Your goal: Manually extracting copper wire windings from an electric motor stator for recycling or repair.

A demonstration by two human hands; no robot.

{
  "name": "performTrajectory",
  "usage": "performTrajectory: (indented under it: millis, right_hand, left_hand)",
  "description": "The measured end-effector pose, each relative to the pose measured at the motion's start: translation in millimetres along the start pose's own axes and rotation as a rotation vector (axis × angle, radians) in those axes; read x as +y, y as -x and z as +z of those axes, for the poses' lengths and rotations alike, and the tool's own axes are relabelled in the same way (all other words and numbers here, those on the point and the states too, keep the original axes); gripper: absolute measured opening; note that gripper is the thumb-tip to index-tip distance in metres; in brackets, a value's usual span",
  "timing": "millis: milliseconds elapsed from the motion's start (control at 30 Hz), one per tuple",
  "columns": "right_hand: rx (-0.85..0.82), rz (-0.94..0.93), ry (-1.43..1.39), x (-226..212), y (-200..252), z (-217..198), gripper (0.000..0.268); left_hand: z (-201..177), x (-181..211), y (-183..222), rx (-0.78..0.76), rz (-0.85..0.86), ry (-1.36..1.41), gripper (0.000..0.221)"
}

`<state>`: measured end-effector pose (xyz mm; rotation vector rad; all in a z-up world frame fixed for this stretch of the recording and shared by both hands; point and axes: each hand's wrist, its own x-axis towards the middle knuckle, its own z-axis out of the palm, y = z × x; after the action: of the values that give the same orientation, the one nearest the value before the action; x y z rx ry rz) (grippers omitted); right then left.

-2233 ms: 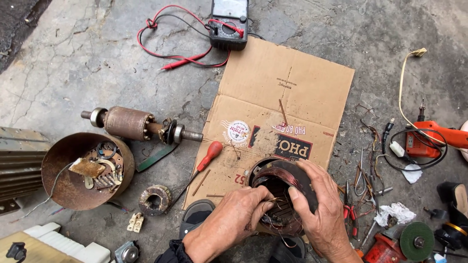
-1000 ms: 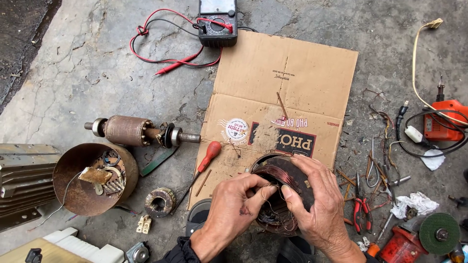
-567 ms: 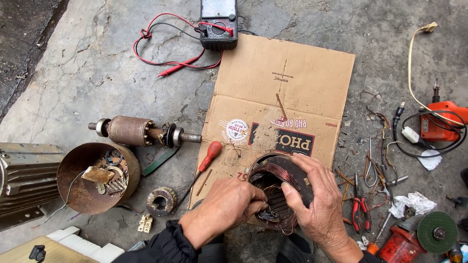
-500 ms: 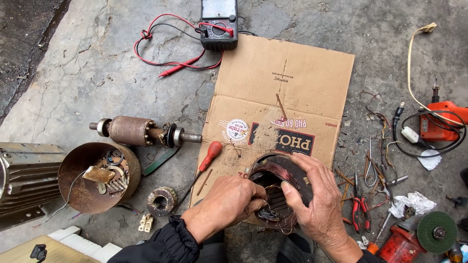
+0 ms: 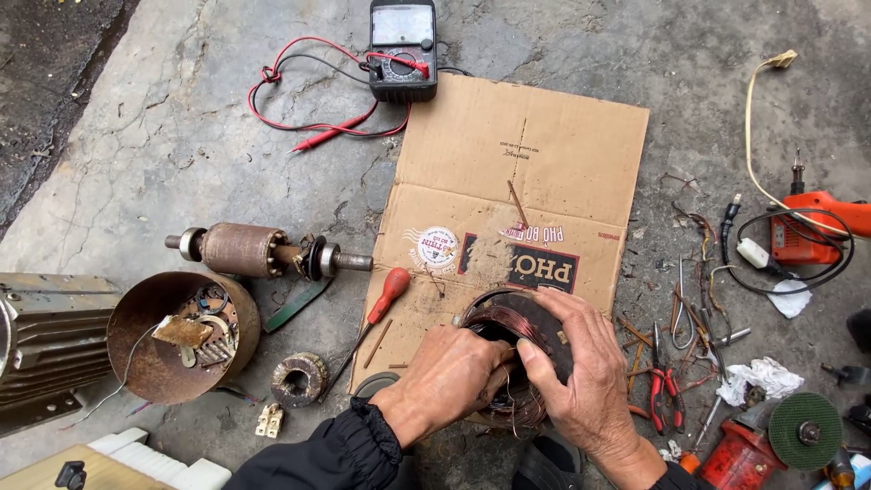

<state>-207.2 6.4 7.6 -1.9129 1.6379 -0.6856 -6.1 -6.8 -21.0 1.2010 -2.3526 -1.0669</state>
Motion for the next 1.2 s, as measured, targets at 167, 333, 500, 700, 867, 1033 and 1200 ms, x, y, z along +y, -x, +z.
performTrajectory:
  millis: [167,333,500,700,867,1033,1200]
  right_hand:
    - [-0.003,0.003,-0.010,0,-1,1,0.054]
    - [-0.006,0.002,-0.006,-1,-2,2,0.054]
    - [0.001,0.009,-0.007,1,1,1,0.053]
    - [0.007,0.018,-0.025,3,3,-2,0.054]
    - [-0.007,0.031,-0.041,3,3,-2,0.054]
    - [-0.017,0.036,-0.033,5,4,0,0.054]
    - [-0.014,0.019,-0.038,2,3,1,0.053]
  left_hand:
    - [-7,12,14,0.105,-0.209,0.240,0.012]
    - [-10,9,4,-0.012,-0.275,0.214,0.010]
    - [-5,-6,-7,-0.180,-0.155,0.075,0.013]
    - [3,-10,-11,-0.198,-0.066,-0.054,0.012]
    - [0,-5,6,0.023,0.095,0.040,0.008]
    - [16,-4,10,0.132,0.055,0.032,0.016]
    - [23,1,8,0.243,-0.040,-0.019,0.010]
